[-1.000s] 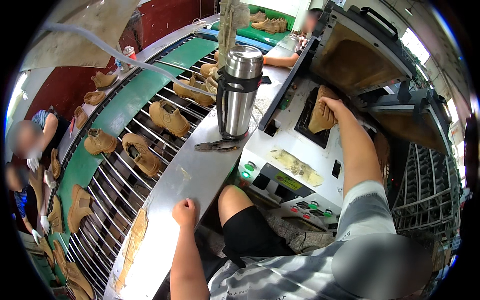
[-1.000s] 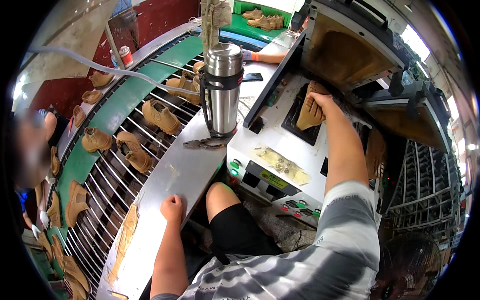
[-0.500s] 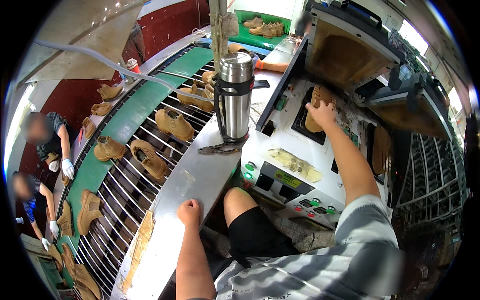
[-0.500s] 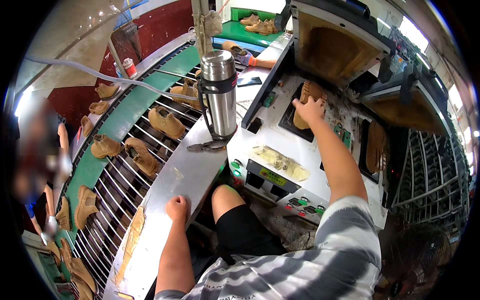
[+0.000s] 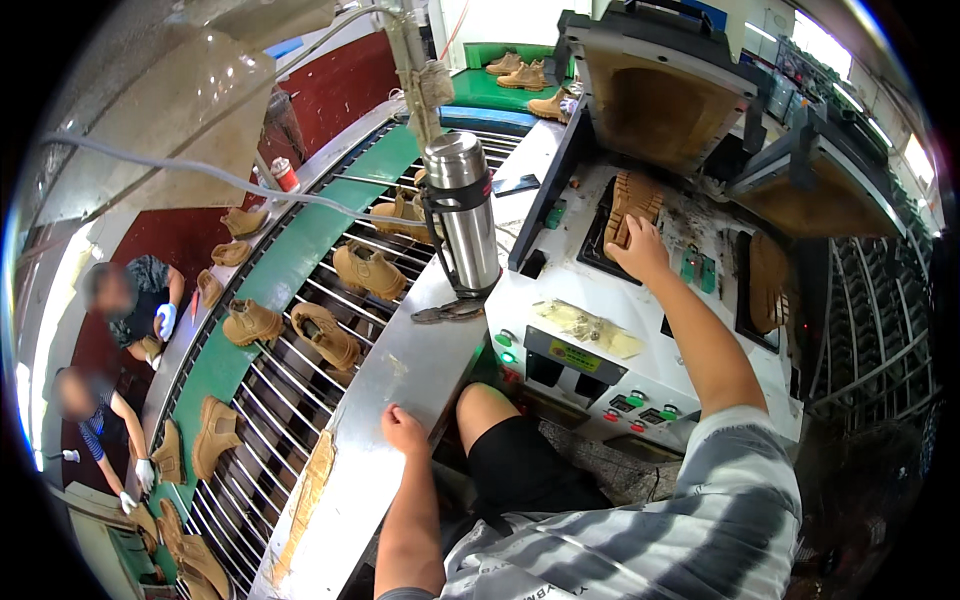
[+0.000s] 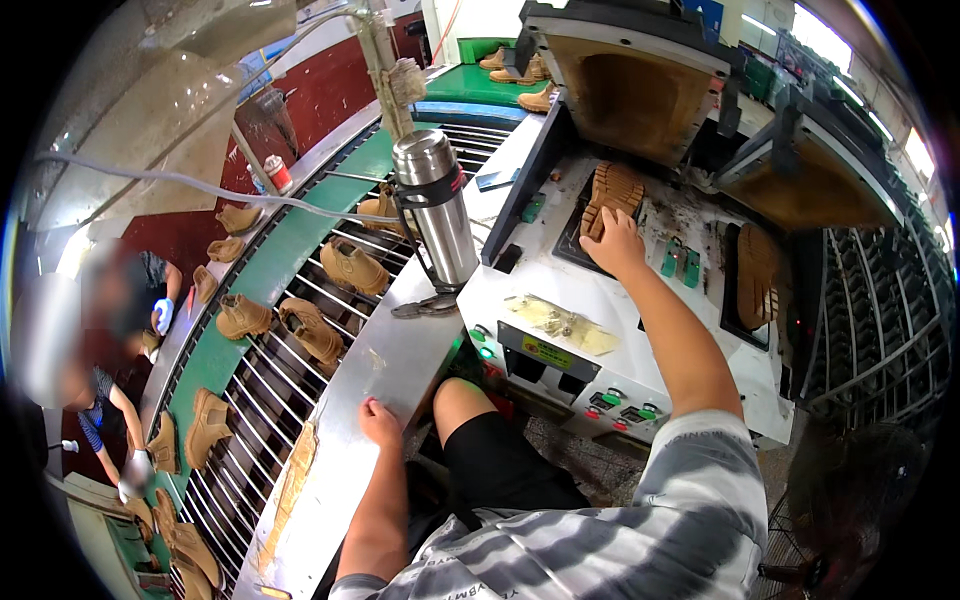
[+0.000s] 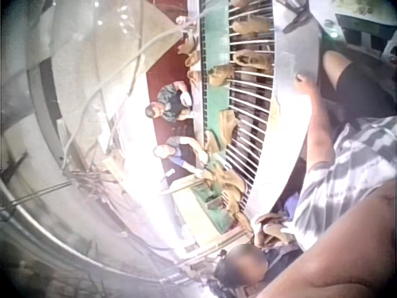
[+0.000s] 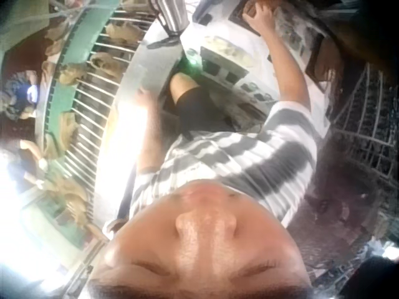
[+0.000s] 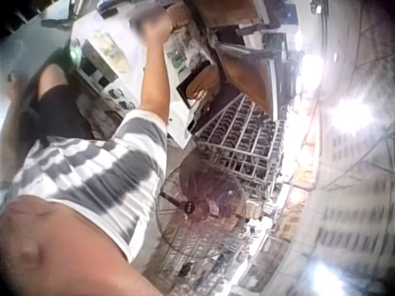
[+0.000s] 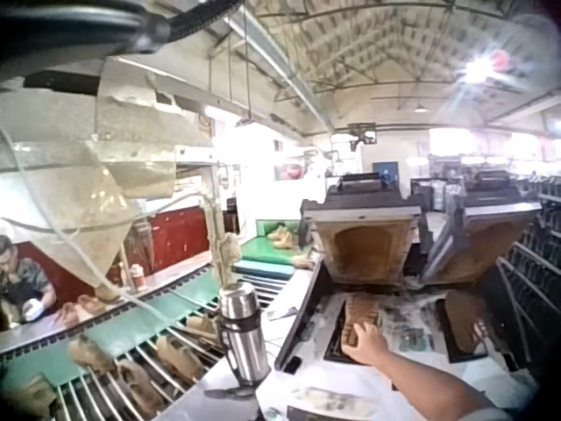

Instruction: The person picks up shoes from a conveyor belt, places them into a heat-setting machine, and returns them to the belt.

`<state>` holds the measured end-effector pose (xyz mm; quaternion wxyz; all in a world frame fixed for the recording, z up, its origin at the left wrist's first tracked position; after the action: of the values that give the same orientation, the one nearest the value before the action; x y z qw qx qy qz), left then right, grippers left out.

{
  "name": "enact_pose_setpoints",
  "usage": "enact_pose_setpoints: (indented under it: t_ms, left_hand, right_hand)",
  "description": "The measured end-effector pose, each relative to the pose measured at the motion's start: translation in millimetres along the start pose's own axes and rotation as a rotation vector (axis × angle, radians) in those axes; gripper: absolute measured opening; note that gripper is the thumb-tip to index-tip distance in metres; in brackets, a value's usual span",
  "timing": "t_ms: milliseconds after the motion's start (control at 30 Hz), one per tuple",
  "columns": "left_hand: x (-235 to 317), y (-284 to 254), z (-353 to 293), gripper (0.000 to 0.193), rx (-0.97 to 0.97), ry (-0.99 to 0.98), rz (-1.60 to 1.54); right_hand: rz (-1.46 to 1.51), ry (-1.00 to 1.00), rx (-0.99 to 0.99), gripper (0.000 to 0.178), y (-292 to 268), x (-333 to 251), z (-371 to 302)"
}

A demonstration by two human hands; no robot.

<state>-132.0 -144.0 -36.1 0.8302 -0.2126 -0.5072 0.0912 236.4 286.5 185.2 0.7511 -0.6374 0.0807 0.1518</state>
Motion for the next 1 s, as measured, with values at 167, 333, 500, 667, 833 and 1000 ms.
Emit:
enact_pose_setpoints:
  t_ms: [167,333,500,667,833,1000]
  left_hand:
    - [132,62,-74,0.054,-0.505,-0.143,-0.208]
    - [192,132,-68,0.062,-0.443,-0.722,-1.181]
    - [162,126,-61,0.056,-0.725,-0.754,-1.203]
    - [101,61,-57,0.047,-0.823,-0.749,-1.206]
    - [63,-4,-56,0.041,-0.603,-0.810,-1.219]
    - [18,-61,-67,0.038,-0.512,-0.781,-1.134]
  right_hand:
    - [0.120,0.034,0.202,0.068,-32,97,-63]
    - [-0.065,0.278,0.405,0.072,-83,194,-98]
    - [-0.051,0.650,0.277,0.092,-139,252,-77]
    - [-0.036,0.808,-0.073,0.101,-151,268,-48]
    - [0.103,0.751,0.149,0.103,-172,270,-57]
    - [0.245,0.374,0.721,0.084,-126,285,-132]
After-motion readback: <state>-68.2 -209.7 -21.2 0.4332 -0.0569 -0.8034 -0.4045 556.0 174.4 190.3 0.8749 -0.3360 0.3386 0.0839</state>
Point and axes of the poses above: each hand's wrist, its own z-axis towards the middle knuckle, its own y-axis out of the palm, x = y × z, the point moved 2 cm from there along z, towards the middle knuckle, and after that the axes turned 11 degrees about y, right-handed, at the moved point
